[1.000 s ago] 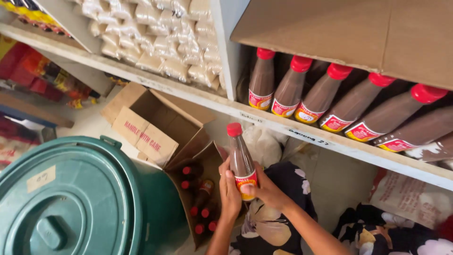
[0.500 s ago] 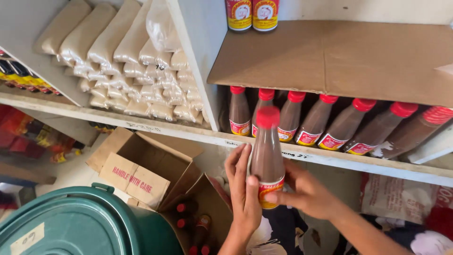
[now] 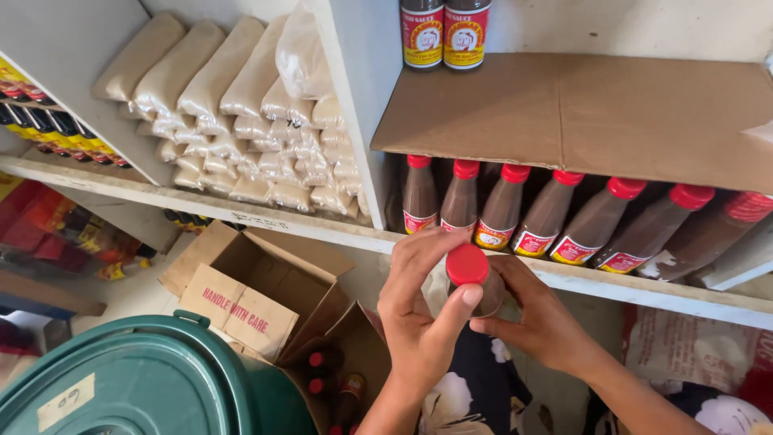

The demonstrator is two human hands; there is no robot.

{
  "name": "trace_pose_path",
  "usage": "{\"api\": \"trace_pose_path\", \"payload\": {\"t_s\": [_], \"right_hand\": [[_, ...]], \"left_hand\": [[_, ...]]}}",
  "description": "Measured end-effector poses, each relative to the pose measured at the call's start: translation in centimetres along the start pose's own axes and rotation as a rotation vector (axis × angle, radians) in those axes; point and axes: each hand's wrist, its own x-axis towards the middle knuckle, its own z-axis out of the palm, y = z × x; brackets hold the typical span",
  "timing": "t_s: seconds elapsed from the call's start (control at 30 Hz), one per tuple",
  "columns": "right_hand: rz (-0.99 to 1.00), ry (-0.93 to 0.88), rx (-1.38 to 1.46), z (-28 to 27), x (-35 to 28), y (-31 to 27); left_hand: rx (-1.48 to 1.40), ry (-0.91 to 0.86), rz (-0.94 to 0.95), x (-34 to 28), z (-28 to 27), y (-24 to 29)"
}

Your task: Taking bottles of fish sauce from a cardboard box and placing them onto a shelf.

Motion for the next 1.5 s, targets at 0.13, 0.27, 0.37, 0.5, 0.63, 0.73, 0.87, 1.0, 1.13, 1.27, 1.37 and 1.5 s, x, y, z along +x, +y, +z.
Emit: {"api": "trace_pose_path", "payload": {"t_s": [0.13, 0.27, 0.37, 0.5, 0.63, 0.73, 0.87, 1.0, 1.13, 1.27, 1.37, 1.5], "right_hand": [[-0.163, 0.04, -0.07, -0.1, 0.1, -0.2], [-0.236, 0.1, -0.2, -0.5, 0.0, 0.6], [-0.226, 0.121, -0.251, -0.6, 0.0, 0.5], [-0.204, 0.1, -0.266, -0.3, -0.3, 1.1], [-0.214, 0.05, -0.257, -0.3, -0.7, 1.3], [-0.133, 0.048, -0.245, -0.8, -0.9, 0.9], [-0.034, 0.069, -0.085, -2.2, -1.6, -1.4], [-0.049, 0.061, 0.156, -5.1, -0.8, -2.4], [0.025, 0.099, 0.304, -9.0, 2.1, -4.1], [-0.136, 0.184, 0.218, -12.1, 7.5, -6.7], [-0.244, 0.299, -0.134, -13.7, 11.8, -8.3], [-0.127, 0.442, -0.293, -16.3, 18.8, -4.1]], "left_hand": [[-0.007, -0.008, -0.014, 0.2, 0.0, 0.4], [-0.202, -0.021, -0.116, 0.4, 0.4, 0.9], [-0.365, -0.047, -0.232, -0.2, 0.3, -1.1], [-0.429, -0.072, -0.302, -0.4, -0.4, -2.5], [-0.522, 0.052, -0.478, 1.0, -0.1, -2.5], [-0.519, 0.176, -0.484, 2.3, -0.1, -2.9], [-0.306, 0.32, -0.28, 2.3, -1.2, -6.0], [-0.003, 0.246, -0.041, 4.4, -0.3, -4.2], [0.408, 0.066, 0.181, 7.0, 1.3, -5.0], [0.701, -0.015, 0.403, 9.2, 2.5, -7.7], [0.804, -0.086, 0.449, 9.3, 3.1, -9.8], [0.829, -0.118, 0.45, 9.0, 3.3, -11.0]]}}
